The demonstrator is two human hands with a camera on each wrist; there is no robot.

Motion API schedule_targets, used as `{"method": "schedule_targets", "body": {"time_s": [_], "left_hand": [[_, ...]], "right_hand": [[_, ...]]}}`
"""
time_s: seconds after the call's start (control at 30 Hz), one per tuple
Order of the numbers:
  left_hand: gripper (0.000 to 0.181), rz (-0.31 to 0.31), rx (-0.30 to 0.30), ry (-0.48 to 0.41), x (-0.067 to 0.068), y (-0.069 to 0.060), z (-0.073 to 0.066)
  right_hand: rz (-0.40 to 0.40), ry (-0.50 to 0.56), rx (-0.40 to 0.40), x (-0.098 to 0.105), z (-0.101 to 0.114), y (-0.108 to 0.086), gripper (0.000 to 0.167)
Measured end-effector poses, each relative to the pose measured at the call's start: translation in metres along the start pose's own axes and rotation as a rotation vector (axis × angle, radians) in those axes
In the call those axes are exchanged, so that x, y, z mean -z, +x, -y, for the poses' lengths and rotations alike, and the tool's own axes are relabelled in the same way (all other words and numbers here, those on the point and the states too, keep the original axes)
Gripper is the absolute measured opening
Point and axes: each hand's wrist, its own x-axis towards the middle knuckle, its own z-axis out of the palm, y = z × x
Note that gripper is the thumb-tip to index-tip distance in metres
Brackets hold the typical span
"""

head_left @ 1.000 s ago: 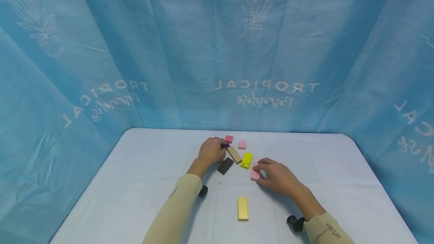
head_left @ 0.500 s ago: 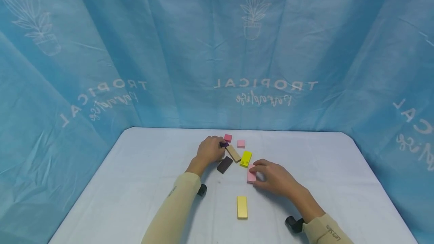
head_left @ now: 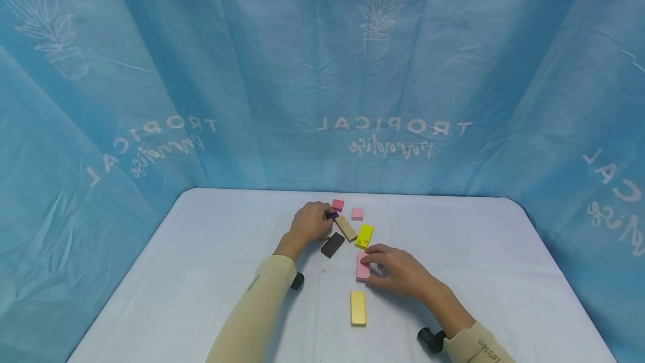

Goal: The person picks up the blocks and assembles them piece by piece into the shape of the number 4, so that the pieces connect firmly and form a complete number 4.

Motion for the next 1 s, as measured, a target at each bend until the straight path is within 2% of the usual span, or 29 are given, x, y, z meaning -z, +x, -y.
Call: {"method": "schedule_targets", "body": {"time_s": [0.2, 0.7, 1.0], "left_hand": [[0.032, 0.005, 0.009, -0.003, 0.0, -0.001, 0.001], [0.032, -0.021, -0.025, 0.003, 0.0, -0.001, 0.0], [0.034, -0.035, -0.001, -0.004, -0.005, -0.001, 0.002]], "right_hand": [[0.018, 0.004, 0.002, -0.002, 0.005, -0.001, 0.036], [0.059, 0.011, 0.022, -0.006, 0.012, -0.001, 0.038], [0.081, 0.008, 0.011, -0.006, 0.016, -0.002, 0.037]]}}
